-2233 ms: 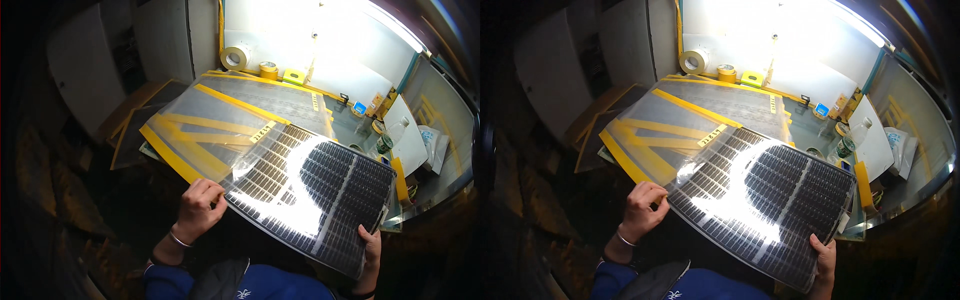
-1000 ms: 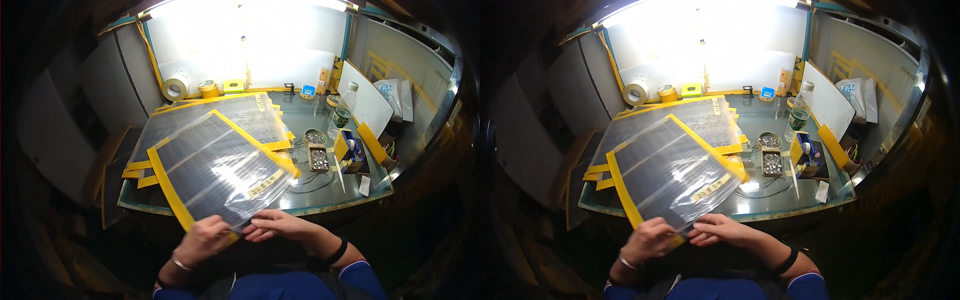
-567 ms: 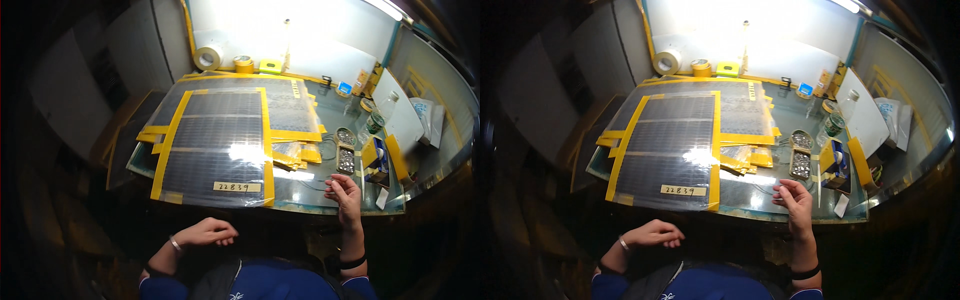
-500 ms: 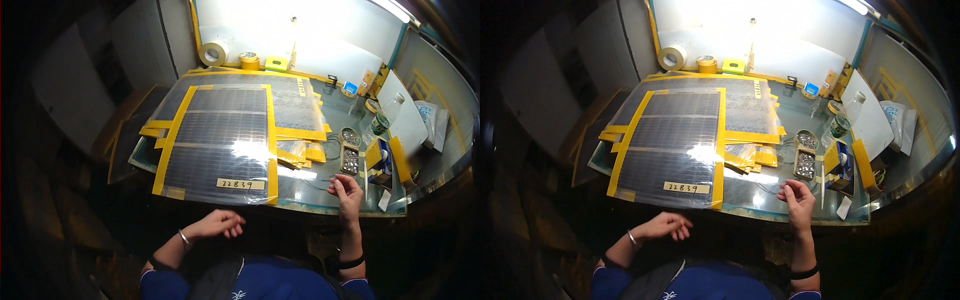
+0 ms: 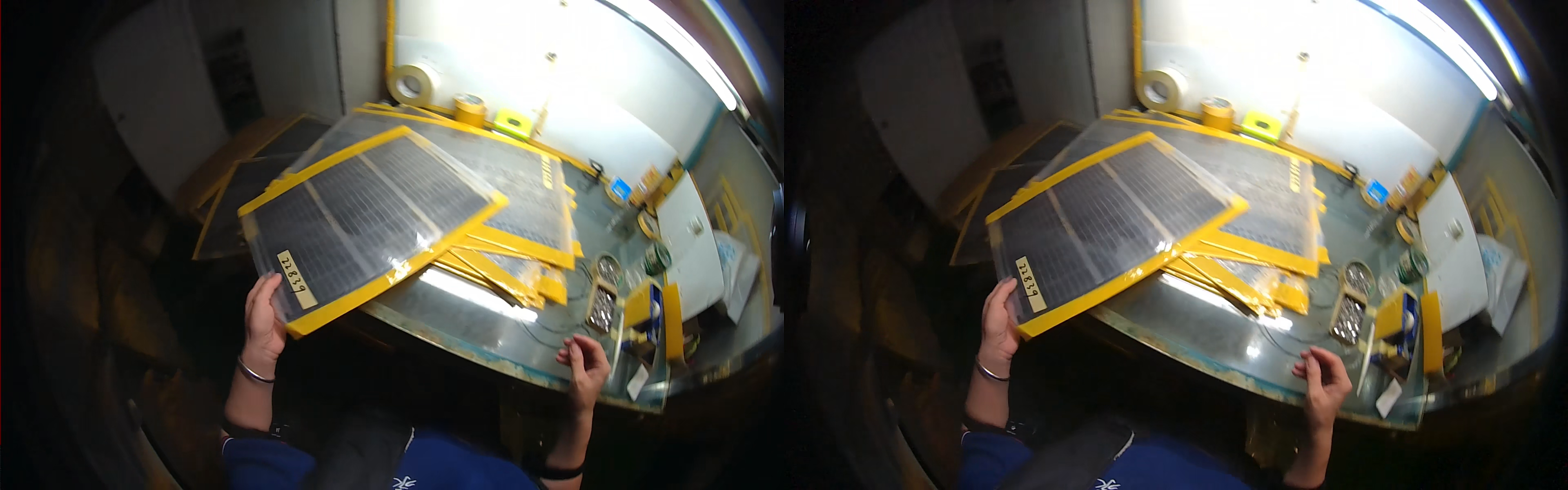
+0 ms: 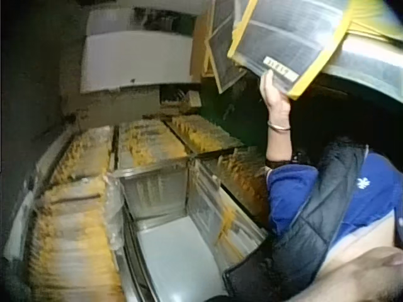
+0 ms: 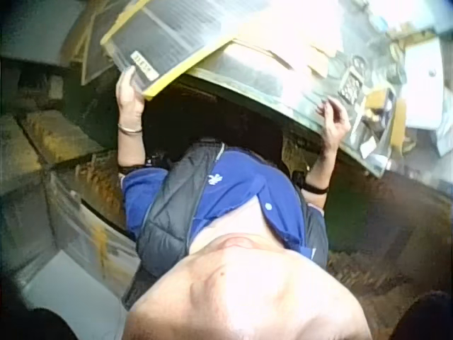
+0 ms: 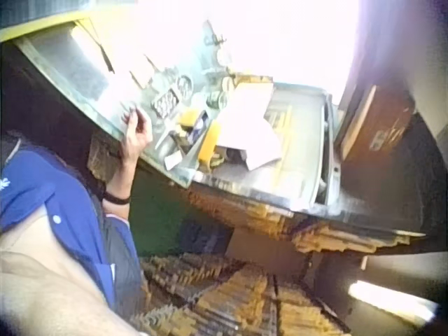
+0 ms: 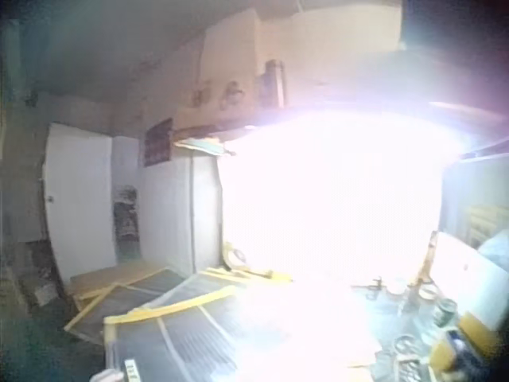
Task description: Peeling and inspecting patterned film sheets on a light table using a stylus tool.
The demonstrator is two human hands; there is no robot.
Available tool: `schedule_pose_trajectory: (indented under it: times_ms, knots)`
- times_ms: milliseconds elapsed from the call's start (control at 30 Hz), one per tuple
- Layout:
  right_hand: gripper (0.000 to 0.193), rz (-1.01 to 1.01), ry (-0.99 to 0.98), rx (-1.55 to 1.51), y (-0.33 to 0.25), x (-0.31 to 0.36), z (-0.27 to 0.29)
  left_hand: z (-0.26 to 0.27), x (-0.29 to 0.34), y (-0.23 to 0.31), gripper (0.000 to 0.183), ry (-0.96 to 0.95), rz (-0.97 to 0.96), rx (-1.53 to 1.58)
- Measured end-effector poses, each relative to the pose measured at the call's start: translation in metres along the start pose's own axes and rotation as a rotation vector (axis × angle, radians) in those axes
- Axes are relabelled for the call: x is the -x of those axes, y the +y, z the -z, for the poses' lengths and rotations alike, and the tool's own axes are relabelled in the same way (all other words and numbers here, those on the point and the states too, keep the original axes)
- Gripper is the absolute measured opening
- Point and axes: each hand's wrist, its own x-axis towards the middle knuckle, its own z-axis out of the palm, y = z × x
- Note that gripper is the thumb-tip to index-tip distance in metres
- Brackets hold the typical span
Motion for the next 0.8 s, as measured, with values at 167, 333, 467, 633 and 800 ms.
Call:
schedule_pose_trajectory:
  times_ms: [167,333,467,633,800]
  knots:
    - [0.014,0.014,0.022,0.016,0.008,0.0,0.003,0.025,0.007,-0.004,0.03,-0.052,0.057,-0.153]
    - [0.014,0.0,0.043,0.072,0.007,-0.001,0.0,0.038,-0.014,-0.005,0.027,0.053,-0.166,-0.399]
    - [0.014,0.005,0.047,0.103,0.007,-0.002,0.001,0.072,-0.061,0.012,0.026,0.138,-0.556,-0.571]
    - [0.014,-0.007,0.08,0.138,0.011,-0.005,0.004,0.101,-0.124,0.056,0.027,0.341,-0.81,-0.435]
    - [0.014,0.041,0.094,0.201,0.021,-0.008,0.009,0.126,-0.177,0.092,0.031,0.588,-0.861,-0.318]
